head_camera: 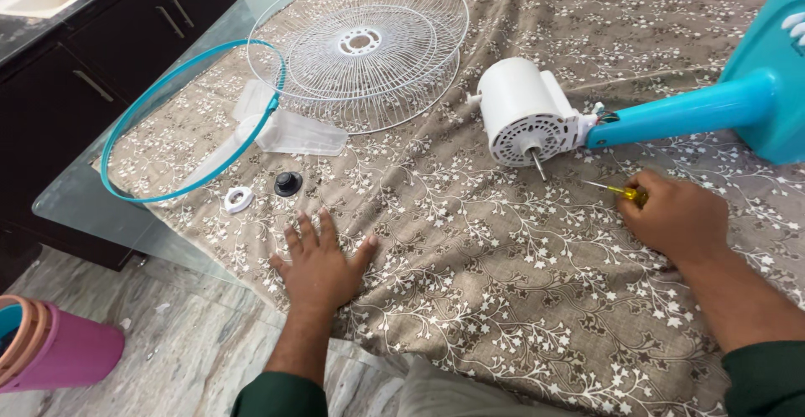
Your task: The person uses a yellow screwdriver to loosen and remove a screw from the rear of a disassembled electric fan motor. The fan cage and other parts lie nearby on a table. The person continues to turn the screwdriver and remove the screw from the motor housing.
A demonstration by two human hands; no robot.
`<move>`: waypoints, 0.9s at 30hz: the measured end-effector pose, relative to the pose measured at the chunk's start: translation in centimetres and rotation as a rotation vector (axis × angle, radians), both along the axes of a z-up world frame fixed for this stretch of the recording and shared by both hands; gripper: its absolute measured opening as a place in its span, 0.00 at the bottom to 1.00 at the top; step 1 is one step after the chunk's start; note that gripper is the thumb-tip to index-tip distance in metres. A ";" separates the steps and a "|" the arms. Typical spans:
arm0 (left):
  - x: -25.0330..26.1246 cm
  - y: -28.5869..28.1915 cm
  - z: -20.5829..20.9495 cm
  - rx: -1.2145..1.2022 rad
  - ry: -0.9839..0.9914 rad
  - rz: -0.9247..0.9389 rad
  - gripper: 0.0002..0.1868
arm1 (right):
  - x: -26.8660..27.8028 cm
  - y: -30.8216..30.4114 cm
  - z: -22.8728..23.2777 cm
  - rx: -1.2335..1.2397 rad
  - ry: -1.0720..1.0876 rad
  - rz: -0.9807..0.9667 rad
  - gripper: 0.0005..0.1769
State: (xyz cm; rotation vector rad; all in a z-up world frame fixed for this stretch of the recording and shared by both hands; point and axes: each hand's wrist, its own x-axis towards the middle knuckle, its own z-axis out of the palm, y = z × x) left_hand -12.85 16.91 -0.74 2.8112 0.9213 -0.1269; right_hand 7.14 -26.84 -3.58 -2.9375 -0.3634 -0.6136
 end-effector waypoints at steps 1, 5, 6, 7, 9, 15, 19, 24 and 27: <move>-0.1 0.0 0.1 0.002 0.003 -0.002 0.56 | 0.0 -0.2 0.1 0.016 -0.009 0.018 0.20; 0.1 0.1 0.1 0.005 0.007 -0.006 0.56 | 0.2 -0.5 0.1 0.010 0.025 0.006 0.20; 0.2 0.1 0.1 0.006 0.011 -0.006 0.57 | 0.2 -0.5 0.0 0.007 0.042 0.001 0.20; 0.2 0.2 0.1 0.008 0.015 -0.005 0.57 | 0.2 -0.5 0.0 0.003 0.058 -0.003 0.20; 0.3 0.5 0.2 -0.014 0.008 -0.011 0.57 | 0.3 -0.4 0.1 0.011 0.079 -0.017 0.20; 3.1 -0.6 -0.1 0.114 -0.205 -0.187 0.46 | 0.5 -0.3 0.5 0.018 0.168 -0.051 0.21; 7.2 -3.4 -0.9 0.064 -0.537 -0.432 0.23 | 0.3 -0.2 0.7 0.040 0.152 -0.038 0.21; 11.7 -5.1 -0.9 0.056 -0.705 -0.471 0.17 | 0.1 -0.1 0.7 0.075 0.137 -0.026 0.19; 13.2 -5.4 -0.7 -0.007 -0.556 -0.374 0.11 | 0.0 0.0 0.9 0.082 0.124 -0.028 0.18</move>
